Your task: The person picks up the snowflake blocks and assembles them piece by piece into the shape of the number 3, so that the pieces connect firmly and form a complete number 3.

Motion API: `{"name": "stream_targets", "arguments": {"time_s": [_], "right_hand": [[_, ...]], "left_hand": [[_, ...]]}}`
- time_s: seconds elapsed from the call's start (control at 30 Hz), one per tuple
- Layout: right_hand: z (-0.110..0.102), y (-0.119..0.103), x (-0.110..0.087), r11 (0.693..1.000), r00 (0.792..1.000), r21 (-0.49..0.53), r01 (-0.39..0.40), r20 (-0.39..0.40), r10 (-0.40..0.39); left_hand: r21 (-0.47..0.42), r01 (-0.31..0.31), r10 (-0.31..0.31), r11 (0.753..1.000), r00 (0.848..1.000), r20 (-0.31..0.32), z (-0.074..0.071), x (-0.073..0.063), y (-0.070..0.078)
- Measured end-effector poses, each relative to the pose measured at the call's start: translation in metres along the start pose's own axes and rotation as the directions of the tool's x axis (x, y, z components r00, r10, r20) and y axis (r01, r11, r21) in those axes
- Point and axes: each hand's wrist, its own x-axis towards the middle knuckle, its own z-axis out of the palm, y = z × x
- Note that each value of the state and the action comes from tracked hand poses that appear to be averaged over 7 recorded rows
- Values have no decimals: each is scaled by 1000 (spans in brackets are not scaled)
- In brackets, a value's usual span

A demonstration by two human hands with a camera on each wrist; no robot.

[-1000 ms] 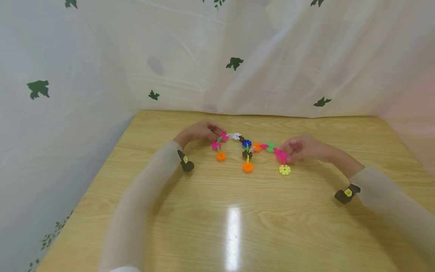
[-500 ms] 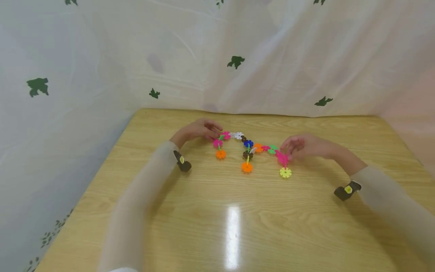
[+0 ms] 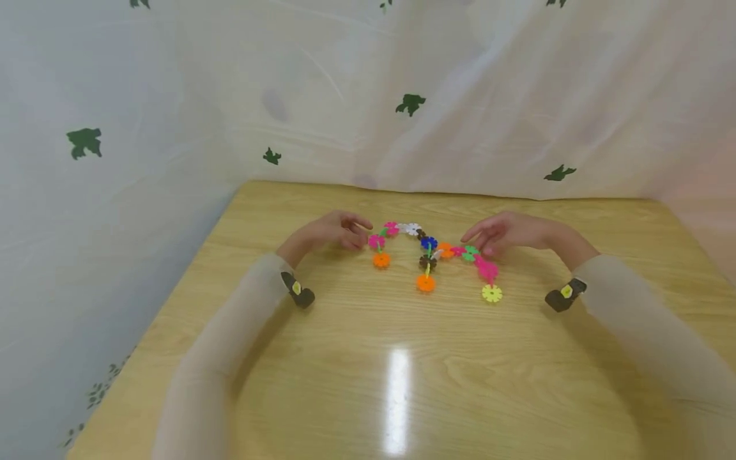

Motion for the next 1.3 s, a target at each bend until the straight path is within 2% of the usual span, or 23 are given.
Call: {"name": "stream_targets", "arguments": {"time_s": [0.2, 0.4, 0.67, 0.87, 1.0, 1.3], "right_hand": [[-1, -3, 8, 998, 997, 39, -40, 71, 37], [-1, -1, 10, 997, 994, 48, -58, 91, 54], [-1, 4, 8, 997, 997, 43, -60, 56, 58], [4, 8, 4, 997, 997, 45, -69, -21, 70], [11, 9, -2, 998, 996, 37, -59, -58, 61], [29, 6, -20, 997, 993, 61, -46, -109, 53]], "left_hand": [[25, -36, 36, 999, 999, 20, 7, -3, -1], [46, -51, 52, 998, 999, -14, 14, 1, -4], [-25, -6, 3, 1000, 994, -110, 24, 14, -3], [-40, -24, 18, 999, 990, -140, 25, 25, -3], [-17, -34, 32, 999, 991, -129, 24, 34, 1], [28, -39, 41, 999, 998, -40, 18, 60, 12]]}}
